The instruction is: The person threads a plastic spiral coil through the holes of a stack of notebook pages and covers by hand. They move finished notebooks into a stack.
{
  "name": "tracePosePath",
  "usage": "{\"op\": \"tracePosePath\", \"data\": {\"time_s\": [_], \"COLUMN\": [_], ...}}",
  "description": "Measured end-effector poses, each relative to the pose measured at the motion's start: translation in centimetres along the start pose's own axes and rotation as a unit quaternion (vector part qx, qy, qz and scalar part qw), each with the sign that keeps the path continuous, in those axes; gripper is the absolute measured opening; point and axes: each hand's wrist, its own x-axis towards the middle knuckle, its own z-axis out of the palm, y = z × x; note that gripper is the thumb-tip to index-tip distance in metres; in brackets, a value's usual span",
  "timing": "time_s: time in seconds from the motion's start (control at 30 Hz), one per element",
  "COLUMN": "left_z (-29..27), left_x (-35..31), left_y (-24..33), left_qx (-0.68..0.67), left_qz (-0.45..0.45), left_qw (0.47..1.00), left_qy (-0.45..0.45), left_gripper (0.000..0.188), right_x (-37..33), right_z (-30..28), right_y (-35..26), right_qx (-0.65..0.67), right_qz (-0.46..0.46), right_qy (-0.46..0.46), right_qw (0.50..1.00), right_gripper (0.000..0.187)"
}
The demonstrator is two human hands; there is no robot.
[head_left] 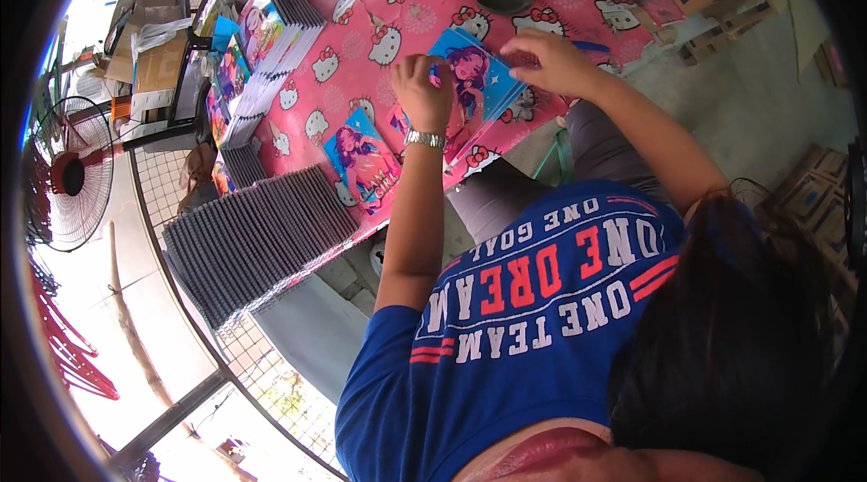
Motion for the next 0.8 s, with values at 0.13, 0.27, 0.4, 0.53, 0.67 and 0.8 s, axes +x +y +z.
{"op": "tracePosePath", "data": {"time_s": [0.13, 0.27, 0.4, 0.53, 0.67, 0.8], "left_z": [-2.6, -2.6, -2.9, -3.0, -2.7, -2.7], "left_x": [-1.9, -2.5, -1.8, -1.5, -1.7, -2.2], "left_y": [6.0, 6.3, 6.1, 5.1, 5.2, 4.7], "left_qx": [-0.001, 0.051, 0.039, -0.014, -0.001, -0.045], "left_qz": [0.049, 0.04, 0.029, 0.038, 0.047, 0.015], "left_qw": [0.978, 0.967, 0.958, 0.965, 0.972, 0.981], "left_qy": [-0.201, -0.245, -0.281, -0.258, -0.232, -0.189], "left_gripper": [0.026, 0.03, 0.03, 0.027, 0.026, 0.025], "right_x": [0.8, 1.0, 0.6, 0.5, 0.2, 1.1], "right_z": [-1.1, -1.2, -1.0, -1.0, -0.3, -0.5], "right_y": [0.7, 0.3, 0.1, 0.4, 0.4, -0.7], "right_qx": [0.021, 0.074, 0.141, 0.215, 0.301, 0.332], "right_qz": [0.042, 0.071, 0.15, 0.248, 0.325, 0.42], "right_qy": [0.042, 0.037, 0.036, -0.016, -0.011, -0.028], "right_qw": [0.998, 0.994, 0.978, 0.944, 0.897, 0.844], "right_gripper": [0.026, 0.022, 0.021, 0.024, 0.025, 0.029]}}
